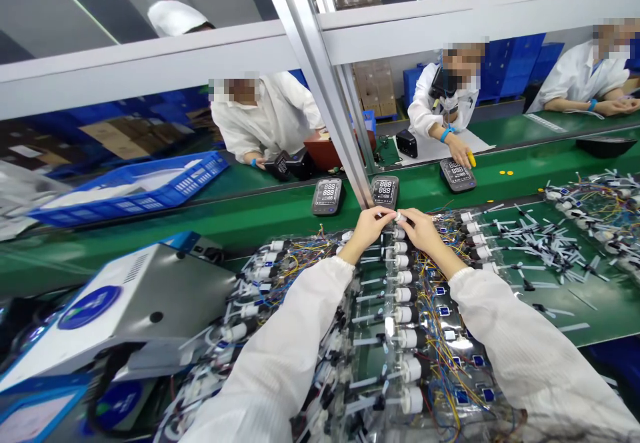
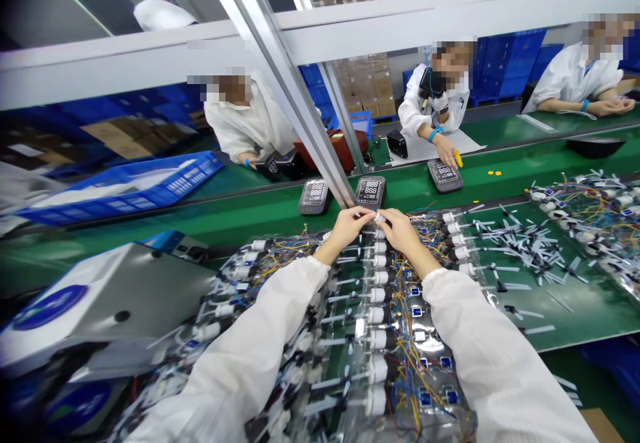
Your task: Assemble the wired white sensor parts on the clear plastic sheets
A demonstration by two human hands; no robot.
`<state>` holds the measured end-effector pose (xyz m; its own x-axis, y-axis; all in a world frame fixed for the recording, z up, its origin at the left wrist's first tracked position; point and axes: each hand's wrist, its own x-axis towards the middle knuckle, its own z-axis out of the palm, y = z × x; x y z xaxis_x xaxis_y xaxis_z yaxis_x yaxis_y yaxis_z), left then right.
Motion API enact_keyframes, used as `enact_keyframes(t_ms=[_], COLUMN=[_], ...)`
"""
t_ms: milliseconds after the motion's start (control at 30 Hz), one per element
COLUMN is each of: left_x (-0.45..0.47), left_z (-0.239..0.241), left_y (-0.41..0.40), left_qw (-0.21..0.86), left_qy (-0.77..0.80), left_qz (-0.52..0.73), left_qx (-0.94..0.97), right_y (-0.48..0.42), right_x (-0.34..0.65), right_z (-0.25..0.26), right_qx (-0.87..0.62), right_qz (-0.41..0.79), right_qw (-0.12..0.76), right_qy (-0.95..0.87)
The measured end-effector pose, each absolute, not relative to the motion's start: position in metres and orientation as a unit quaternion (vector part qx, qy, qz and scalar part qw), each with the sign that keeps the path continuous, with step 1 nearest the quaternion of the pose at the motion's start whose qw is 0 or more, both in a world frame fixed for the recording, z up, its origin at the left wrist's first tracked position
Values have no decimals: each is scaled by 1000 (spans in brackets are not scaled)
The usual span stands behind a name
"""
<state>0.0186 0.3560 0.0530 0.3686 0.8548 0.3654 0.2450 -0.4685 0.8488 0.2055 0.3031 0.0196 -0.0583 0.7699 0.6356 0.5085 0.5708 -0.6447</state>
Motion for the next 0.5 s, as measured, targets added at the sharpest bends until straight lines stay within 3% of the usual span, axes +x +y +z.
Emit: enact_keyframes(t_ms=[500], left_x=[20], left_z=[47], left_y=[360], left_qw=[371], left_qy=[382], left_qz=[435], left_qx=[727], right_y=[304], right_x=[205], right_z=[22], right_qx=[-460], right_qz=[121], right_qw=[547], right_qy=[-689])
